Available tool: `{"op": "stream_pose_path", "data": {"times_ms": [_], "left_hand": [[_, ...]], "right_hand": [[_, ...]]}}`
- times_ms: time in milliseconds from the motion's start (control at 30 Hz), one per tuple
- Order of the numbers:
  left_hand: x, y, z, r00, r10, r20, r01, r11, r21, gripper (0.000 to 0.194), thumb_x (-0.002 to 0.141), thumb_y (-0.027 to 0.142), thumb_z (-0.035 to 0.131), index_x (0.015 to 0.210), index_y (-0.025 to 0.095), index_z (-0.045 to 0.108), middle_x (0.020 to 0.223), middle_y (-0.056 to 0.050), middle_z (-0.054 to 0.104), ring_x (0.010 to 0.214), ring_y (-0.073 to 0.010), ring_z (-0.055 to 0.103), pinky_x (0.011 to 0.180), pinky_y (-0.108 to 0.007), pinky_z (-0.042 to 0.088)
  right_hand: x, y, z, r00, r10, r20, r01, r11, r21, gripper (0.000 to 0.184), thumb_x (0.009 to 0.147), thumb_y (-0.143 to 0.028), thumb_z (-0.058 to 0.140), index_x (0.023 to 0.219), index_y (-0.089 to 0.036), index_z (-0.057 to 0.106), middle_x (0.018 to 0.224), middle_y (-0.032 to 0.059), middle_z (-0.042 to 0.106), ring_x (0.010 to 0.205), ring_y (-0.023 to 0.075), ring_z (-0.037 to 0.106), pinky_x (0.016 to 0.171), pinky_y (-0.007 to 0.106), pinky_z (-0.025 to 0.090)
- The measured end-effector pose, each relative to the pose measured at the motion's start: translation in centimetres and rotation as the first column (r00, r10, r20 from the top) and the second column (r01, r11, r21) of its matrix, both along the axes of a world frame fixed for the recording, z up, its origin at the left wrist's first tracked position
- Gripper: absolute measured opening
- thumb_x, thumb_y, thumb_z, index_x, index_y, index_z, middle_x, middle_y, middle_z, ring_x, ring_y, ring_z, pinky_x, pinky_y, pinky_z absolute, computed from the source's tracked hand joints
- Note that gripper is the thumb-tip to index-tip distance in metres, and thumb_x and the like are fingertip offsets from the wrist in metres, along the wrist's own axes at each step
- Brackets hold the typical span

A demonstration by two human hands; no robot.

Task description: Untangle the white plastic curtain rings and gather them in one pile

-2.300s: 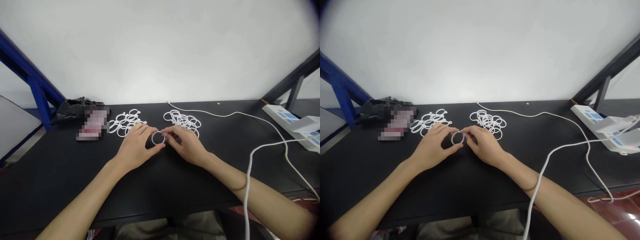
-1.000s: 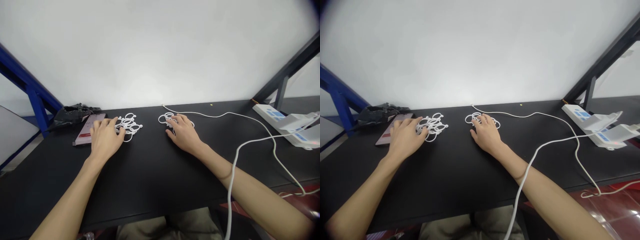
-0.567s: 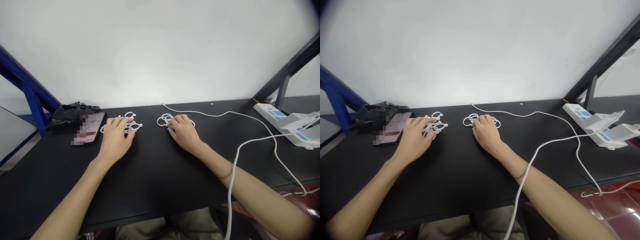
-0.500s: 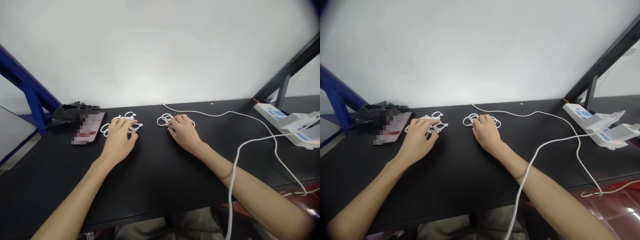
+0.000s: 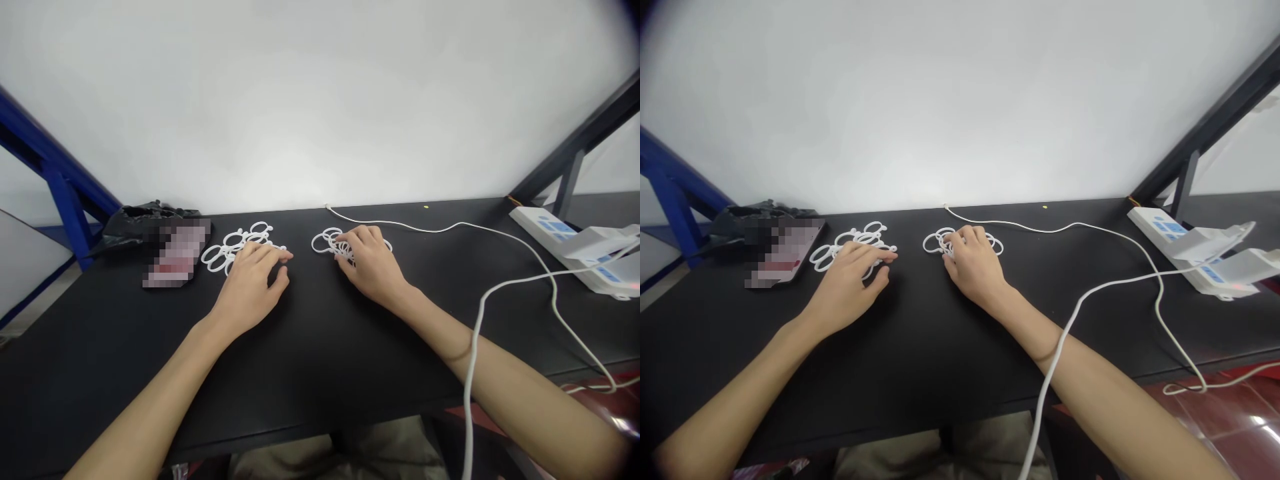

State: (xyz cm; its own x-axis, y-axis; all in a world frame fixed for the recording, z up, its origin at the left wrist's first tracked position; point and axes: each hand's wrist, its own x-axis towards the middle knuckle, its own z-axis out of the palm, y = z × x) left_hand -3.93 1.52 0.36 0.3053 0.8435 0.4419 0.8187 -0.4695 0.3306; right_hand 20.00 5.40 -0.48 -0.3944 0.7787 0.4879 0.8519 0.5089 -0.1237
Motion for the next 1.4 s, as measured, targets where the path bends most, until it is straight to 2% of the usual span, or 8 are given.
{"op": "stream_pose_path", "data": {"times_ms": [200, 400, 667, 933, 1100, 1167, 1267, 1400], "left_hand": [[-0.1, 0.1, -0.1, 1.000, -0.025, 0.004, 0.025, 1.000, 0.007, 0.022, 0.091, 0.020, 0.047, 0.106, 0.021, 0.063, 0.104, -0.005, 0.069, 0.106, -0.0254, 0.054, 0.095, -0.047, 0.047], [0.0, 0.0, 0.0, 0.999, -0.036, 0.008, 0.036, 0.999, -0.011, 0.021, 0.091, 0.020, 0.047, 0.105, 0.020, 0.064, 0.102, -0.004, 0.069, 0.104, -0.0247, 0.054, 0.094, -0.046, 0.047], [0.0, 0.0, 0.0, 0.999, -0.051, -0.003, 0.051, 0.999, -0.010, 0.022, 0.092, 0.020, 0.047, 0.105, 0.018, 0.064, 0.101, -0.005, 0.069, 0.103, -0.0241, 0.053, 0.093, -0.045, 0.048], [0.0, -0.1, -0.1, 0.998, -0.059, -0.003, 0.059, 0.998, -0.004, 0.021, 0.092, 0.019, 0.047, 0.105, 0.020, 0.064, 0.100, -0.004, 0.070, 0.103, -0.0241, 0.053, 0.093, -0.045, 0.048], [0.0, -0.1, -0.1, 0.998, -0.059, 0.000, 0.059, 0.998, -0.002, 0.021, 0.092, 0.020, 0.047, 0.105, 0.021, 0.064, 0.100, -0.004, 0.069, 0.103, -0.0249, 0.055, 0.092, -0.046, 0.049], [-0.1, 0.0, -0.1, 0.998, -0.062, 0.003, 0.062, 0.998, 0.001, 0.021, 0.092, 0.020, 0.047, 0.105, 0.022, 0.064, 0.100, -0.004, 0.069, 0.102, -0.0250, 0.055, 0.092, -0.047, 0.049], [0.0, -0.1, -0.1, 0.998, -0.060, -0.005, 0.060, 0.998, 0.014, 0.020, 0.093, 0.021, 0.047, 0.105, 0.021, 0.063, 0.100, -0.004, 0.069, 0.102, -0.0248, 0.055, 0.092, -0.046, 0.049], [0.4, -0.5, 0.1, 0.998, -0.046, -0.047, 0.051, 0.993, 0.107, 0.031, 0.094, 0.028, 0.051, 0.123, 0.021, 0.055, 0.111, -0.007, 0.064, 0.109, -0.0261, 0.054, 0.097, -0.047, 0.046]], "right_hand": [[0.1, -0.5, 0.4, 0.994, -0.099, 0.042, 0.099, 0.995, 0.003, 0.034, 0.088, -0.032, 0.058, 0.115, -0.011, 0.063, 0.110, 0.0153, 0.061, 0.106, 0.0317, 0.051, 0.092, 0.044, 0.045], [0.4, -0.6, 0.7, 0.979, -0.178, 0.102, 0.182, 0.983, -0.028, 0.026, 0.086, -0.033, 0.060, 0.103, -0.014, 0.066, 0.108, 0.0152, 0.061, 0.102, 0.0315, 0.052, 0.088, 0.044, 0.044], [0.6, -0.5, 0.8, 0.978, -0.151, 0.142, 0.161, 0.985, -0.062, 0.024, 0.089, -0.025, 0.056, 0.110, -0.015, 0.066, 0.107, 0.0128, 0.063, 0.097, 0.0291, 0.054, 0.084, 0.041, 0.043], [0.6, -0.9, 1.2, 0.989, -0.122, 0.088, 0.121, 0.993, 0.013, 0.023, 0.092, -0.026, 0.057, 0.111, -0.016, 0.064, 0.106, 0.0108, 0.065, 0.095, 0.0278, 0.057, 0.080, 0.039, 0.045], [0.4, -1.1, 1.5, 0.995, -0.099, 0.021, 0.099, 0.995, 0.007, 0.021, 0.092, -0.026, 0.057, 0.111, -0.019, 0.062, 0.109, 0.0109, 0.066, 0.099, 0.0282, 0.058, 0.077, 0.039, 0.048], [0.3, -1.2, 1.7, 0.997, -0.071, -0.032, 0.071, 0.997, 0.003, 0.021, 0.092, -0.025, 0.056, 0.112, -0.019, 0.061, 0.112, 0.0110, 0.066, 0.103, 0.0285, 0.058, 0.078, 0.039, 0.050], [-0.1, -1.5, 2.0, 0.988, 0.057, -0.144, -0.055, 0.998, 0.018, 0.024, 0.092, -0.023, 0.056, 0.115, -0.020, 0.060, 0.116, 0.0100, 0.066, 0.111, 0.0274, 0.057, 0.091, 0.041, 0.050], [-1.0, -2.4, 2.3, 0.896, 0.237, -0.377, -0.278, 0.959, -0.058, 0.026, 0.089, -0.024, 0.060, 0.115, -0.021, 0.060, 0.119, 0.0078, 0.064, 0.107, 0.0220, 0.061, 0.096, 0.039, 0.051]]}}
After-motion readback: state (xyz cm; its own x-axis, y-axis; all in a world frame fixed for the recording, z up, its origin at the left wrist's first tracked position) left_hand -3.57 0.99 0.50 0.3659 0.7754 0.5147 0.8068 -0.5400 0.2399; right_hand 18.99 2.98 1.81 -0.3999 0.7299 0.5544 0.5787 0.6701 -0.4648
